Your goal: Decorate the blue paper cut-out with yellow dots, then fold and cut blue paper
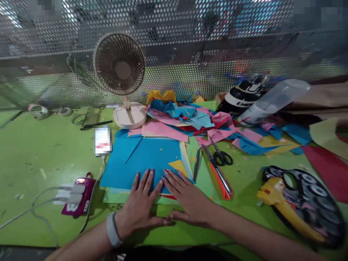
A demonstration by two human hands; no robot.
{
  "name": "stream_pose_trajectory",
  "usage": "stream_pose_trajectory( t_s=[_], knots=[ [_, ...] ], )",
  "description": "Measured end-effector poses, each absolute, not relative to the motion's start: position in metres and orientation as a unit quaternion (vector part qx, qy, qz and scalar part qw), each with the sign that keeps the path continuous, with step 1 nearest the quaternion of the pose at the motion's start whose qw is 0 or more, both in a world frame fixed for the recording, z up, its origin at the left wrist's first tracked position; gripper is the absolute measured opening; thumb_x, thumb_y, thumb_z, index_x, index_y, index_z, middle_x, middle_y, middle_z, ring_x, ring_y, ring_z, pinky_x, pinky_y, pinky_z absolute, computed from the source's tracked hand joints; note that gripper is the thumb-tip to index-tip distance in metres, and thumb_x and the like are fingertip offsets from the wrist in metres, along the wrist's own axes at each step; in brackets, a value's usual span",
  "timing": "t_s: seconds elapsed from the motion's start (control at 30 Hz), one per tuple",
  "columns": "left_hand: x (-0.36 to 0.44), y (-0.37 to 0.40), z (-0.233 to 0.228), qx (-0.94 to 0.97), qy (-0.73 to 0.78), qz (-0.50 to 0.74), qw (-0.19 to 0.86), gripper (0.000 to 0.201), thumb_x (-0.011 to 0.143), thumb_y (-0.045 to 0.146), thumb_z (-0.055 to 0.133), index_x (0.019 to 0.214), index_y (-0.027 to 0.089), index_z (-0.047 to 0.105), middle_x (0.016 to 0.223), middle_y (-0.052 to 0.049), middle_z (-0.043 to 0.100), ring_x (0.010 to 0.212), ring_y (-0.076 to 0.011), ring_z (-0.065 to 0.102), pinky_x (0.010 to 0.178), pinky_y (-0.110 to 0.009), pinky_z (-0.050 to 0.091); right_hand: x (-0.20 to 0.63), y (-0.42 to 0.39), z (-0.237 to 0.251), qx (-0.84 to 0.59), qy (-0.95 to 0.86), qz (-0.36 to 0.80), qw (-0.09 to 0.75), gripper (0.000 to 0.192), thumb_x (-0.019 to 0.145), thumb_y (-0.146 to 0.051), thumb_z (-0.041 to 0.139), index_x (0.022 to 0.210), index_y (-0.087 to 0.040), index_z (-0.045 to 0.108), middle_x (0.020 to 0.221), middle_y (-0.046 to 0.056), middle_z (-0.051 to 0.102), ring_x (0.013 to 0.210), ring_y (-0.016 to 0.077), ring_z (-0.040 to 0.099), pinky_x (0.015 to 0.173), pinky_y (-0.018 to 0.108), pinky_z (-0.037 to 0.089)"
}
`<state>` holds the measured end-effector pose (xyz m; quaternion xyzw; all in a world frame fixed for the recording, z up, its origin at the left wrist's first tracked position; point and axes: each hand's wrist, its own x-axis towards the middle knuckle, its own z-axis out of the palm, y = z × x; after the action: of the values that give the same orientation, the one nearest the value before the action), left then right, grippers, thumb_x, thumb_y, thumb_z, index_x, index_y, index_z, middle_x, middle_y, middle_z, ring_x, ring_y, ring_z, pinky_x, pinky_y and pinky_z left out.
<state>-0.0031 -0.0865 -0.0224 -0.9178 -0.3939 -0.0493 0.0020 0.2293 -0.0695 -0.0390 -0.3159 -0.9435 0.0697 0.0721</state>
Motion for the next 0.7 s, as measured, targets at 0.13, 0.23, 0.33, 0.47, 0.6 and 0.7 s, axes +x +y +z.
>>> stream_pose_trajectory(
  t_s=[0.13,0.23,0.33,0.47,0.6,0.7],
  knots=[
    [-0.004,-0.087,-0.023,-0.92,-0.388,-0.043,0.004,0.106,0.071,0.084,0.028,0.151,0.017,0.01,0.155,-0.023,0.016,0.141,-0.0421,0.015,0.108,-0.06,0.011,0.229,-0.07,-0.042,-0.319,-0.943,0.065,0.075,0.096,0.083,-0.074,0.033,0.149,-0.005,0.018,0.154,0.022,0.017,0.143,0.0342,0.011,0.113,0.053,0.015],
    [-0.006,-0.087,-0.022,-0.923,-0.381,-0.047,0.009,0.109,0.069,0.086,0.029,0.151,0.016,0.01,0.155,-0.024,0.017,0.141,-0.0428,0.014,0.108,-0.061,0.011,0.23,-0.07,-0.042,-0.318,-0.943,0.066,0.076,0.096,0.084,-0.073,0.032,0.148,-0.004,0.017,0.154,0.022,0.015,0.144,0.0328,0.009,0.114,0.052,0.015],
    [-0.006,-0.088,-0.021,-0.926,-0.375,-0.047,0.011,0.11,0.068,0.086,0.027,0.151,0.015,0.011,0.154,-0.025,0.017,0.141,-0.043,0.013,0.107,-0.062,0.012,0.228,-0.071,-0.043,-0.319,-0.943,0.06,0.068,0.097,0.084,-0.073,0.031,0.148,-0.002,0.017,0.154,0.023,0.014,0.144,0.0329,0.007,0.113,0.053,0.017],
    [-0.004,-0.088,-0.018,-0.924,-0.381,-0.039,0.005,0.112,0.066,0.088,0.028,0.15,0.015,0.016,0.152,-0.028,0.021,0.14,-0.0445,0.016,0.105,-0.064,0.015,0.221,-0.075,-0.046,-0.342,-0.937,0.027,0.062,0.103,0.081,-0.077,0.032,0.146,0.001,0.022,0.152,0.026,0.017,0.143,0.0376,0.009,0.111,0.057,0.017],
    [-0.004,-0.086,-0.016,-0.924,-0.381,-0.035,0.005,0.111,0.066,0.087,0.03,0.149,0.015,0.02,0.151,-0.028,0.024,0.139,-0.0441,0.021,0.105,-0.064,0.016,0.222,-0.076,-0.045,-0.346,-0.936,0.034,0.057,0.103,0.081,-0.078,0.03,0.145,0.003,0.024,0.152,0.027,0.017,0.143,0.0371,0.011,0.113,0.054,0.019],
    [-0.009,-0.085,-0.014,-0.928,-0.371,-0.032,0.009,0.108,0.068,0.086,0.031,0.149,0.015,0.02,0.151,-0.026,0.025,0.139,-0.0422,0.022,0.107,-0.062,0.014,0.233,-0.075,-0.041,-0.359,-0.93,0.059,0.049,0.105,0.081,-0.078,0.028,0.145,0.004,0.023,0.152,0.027,0.016,0.143,0.0351,0.011,0.114,0.05,0.02]
  ],
)
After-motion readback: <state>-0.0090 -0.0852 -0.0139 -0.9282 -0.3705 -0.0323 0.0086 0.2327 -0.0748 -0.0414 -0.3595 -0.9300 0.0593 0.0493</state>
